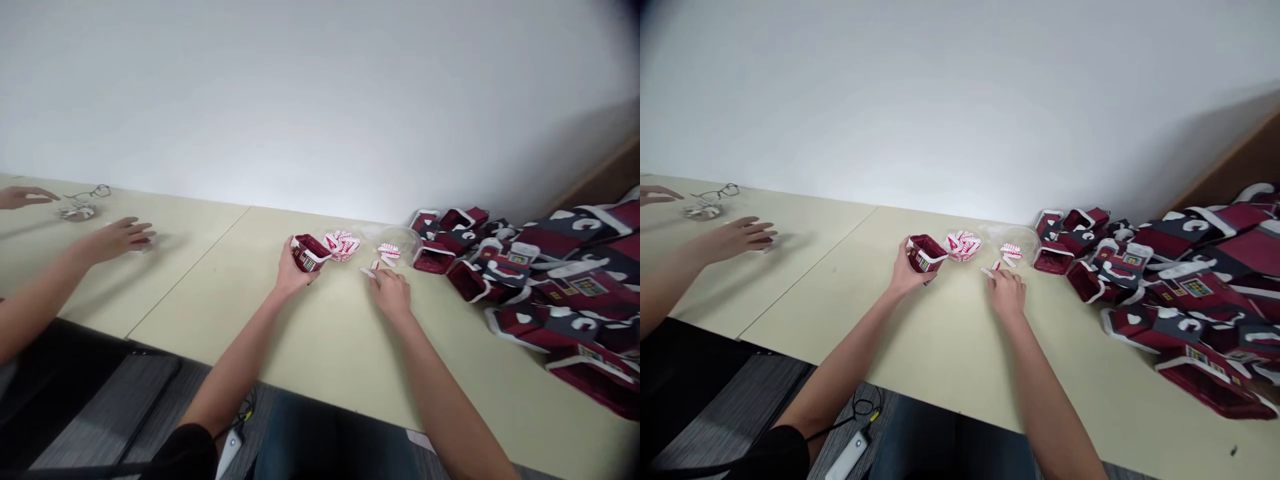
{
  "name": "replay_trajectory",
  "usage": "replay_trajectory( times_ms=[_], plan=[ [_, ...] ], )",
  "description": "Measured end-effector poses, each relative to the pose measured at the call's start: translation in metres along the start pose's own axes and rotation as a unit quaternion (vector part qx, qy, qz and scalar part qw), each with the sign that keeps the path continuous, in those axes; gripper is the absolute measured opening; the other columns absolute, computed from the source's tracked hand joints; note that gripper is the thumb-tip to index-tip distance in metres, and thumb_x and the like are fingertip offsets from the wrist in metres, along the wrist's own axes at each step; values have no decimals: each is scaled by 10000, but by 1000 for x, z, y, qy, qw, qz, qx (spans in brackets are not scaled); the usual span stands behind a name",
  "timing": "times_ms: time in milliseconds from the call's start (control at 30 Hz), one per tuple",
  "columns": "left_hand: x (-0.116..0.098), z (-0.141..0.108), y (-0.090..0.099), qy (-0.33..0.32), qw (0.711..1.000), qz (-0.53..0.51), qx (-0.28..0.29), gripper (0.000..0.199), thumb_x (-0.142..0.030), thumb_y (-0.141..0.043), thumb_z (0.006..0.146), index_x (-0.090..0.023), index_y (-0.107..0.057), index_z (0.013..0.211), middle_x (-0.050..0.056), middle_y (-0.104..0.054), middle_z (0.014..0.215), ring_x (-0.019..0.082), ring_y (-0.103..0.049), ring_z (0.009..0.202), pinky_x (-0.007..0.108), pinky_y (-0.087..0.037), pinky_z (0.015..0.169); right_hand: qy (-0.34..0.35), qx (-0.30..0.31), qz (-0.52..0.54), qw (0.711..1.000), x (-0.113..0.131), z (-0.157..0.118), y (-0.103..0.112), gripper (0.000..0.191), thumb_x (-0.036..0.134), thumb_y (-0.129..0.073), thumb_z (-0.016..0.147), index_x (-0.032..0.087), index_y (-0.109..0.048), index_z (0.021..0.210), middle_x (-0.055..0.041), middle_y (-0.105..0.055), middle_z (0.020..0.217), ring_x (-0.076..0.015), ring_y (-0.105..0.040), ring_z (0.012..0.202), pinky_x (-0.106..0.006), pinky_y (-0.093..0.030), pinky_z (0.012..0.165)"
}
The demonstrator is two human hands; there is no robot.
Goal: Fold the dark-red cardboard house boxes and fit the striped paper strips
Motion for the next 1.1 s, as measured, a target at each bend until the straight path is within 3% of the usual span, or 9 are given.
replay_trajectory(
  times_ms=[200, 400, 500, 600, 700, 767, 867, 967, 1100],
  plan=[
    [-8, -6, -8, 5, 995, 42, 87, 1171, -273, -807, 546, -238, -167, 1526, 129, -552, 1298, 299, -631, 1087, 451, -495, 941, -10, 17, -48, 999, 11, -4, 4, 280, 302, -516, 957, 189, -686, 1149, -132, -674, 1169, -307, -562, 1109, -395, -386, 844],
    [-18, -13, -17, -3, 976, 163, 145, 1205, -316, -770, 576, -249, -60, 1548, 117, -574, 1276, 354, -574, 1176, 524, -402, 1004, -16, 17, 4, 1000, 7, -3, 0, 201, 222, -518, 953, 189, -685, 1059, -110, -709, 1048, -278, -611, 1036, -380, -362, 815],
    [-24, -18, -20, -18, 966, 198, 164, 1208, -346, -756, 599, -228, -24, 1553, 125, -573, 1289, 370, -551, 1199, 519, -387, 988, 1, -40, 75, 996, 10, -4, 3, 213, 197, -526, 948, 196, -677, 1099, -97, -706, 1067, -255, -617, 1018, -344, -363, 787],
    [-28, -21, -24, -47, 954, 231, 184, 1191, -334, -734, 614, -234, -14, 1558, 134, -564, 1318, 370, -542, 1210, 532, -365, 987, 65, -161, 121, 977, 25, -13, 20, 227, 218, -491, 977, 187, -690, 1082, -97, -704, 1047, -232, -617, 971, -326, -361, 768],
    [-28, -24, -31, -66, 941, 243, 225, 1152, -326, -739, 604, -246, -99, 1558, 141, -563, 1342, 372, -532, 1234, 522, -365, 997, 146, -288, 129, 938, 46, -35, 43, 252, 242, -471, 997, 193, -696, 1099, -88, -706, 1035, -213, -609, 930, -339, -357, 798],
    [-28, -27, -37, -84, 933, 235, 258, 1076, -339, -750, 601, -261, -221, 1534, 137, -547, 1378, 372, -525, 1252, 516, -369, 1014, 198, -323, 127, 917, 61, -48, 52, 245, 224, -483, 991, 197, -692, 1117, -82, -707, 1029, -198, -605, 907, -347, -355, 826],
    [-28, -34, -47, -102, 924, 204, 308, 1028, -321, -772, 580, -266, -318, 1501, 126, -532, 1412, 363, -525, 1264, 520, -358, 1061, 279, -322, 136, 894, 82, -62, 59, 230, 188, -503, 974, 198, -686, 1113, -72, -709, 1013, -186, -609, 898, -354, -360, 849],
    [-29, -40, -54, -112, 919, 167, 340, 1036, -332, -796, 584, -236, -329, 1503, 147, -508, 1435, 363, -517, 1279, 530, -347, 1095, 310, -311, 160, 884, 93, -68, 63, 221, 175, -502, 975, 190, -678, 1108, -69, -708, 1011, -175, -623, 909, -353, -364, 873],
    [-39, -38, -48, -147, 934, 98, 309, 936, -506, -821, 625, -229, -439, 1433, 160, -440, 1483, 369, -415, 1378, 536, -341, 1118, 309, -306, 184, 881, 100, -71, 64, 190, 177, -511, 983, 184, -666, 1093, -60, -716, 1018, -151, -643, 919, -344, -350, 897]
  ],
)
Point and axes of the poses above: each hand's wrist, its own z-axis towards the middle knuckle, its own y-axis out of the back of the hand, x = y × z, the point moved 9 cm from there along z, towards the middle knuckle
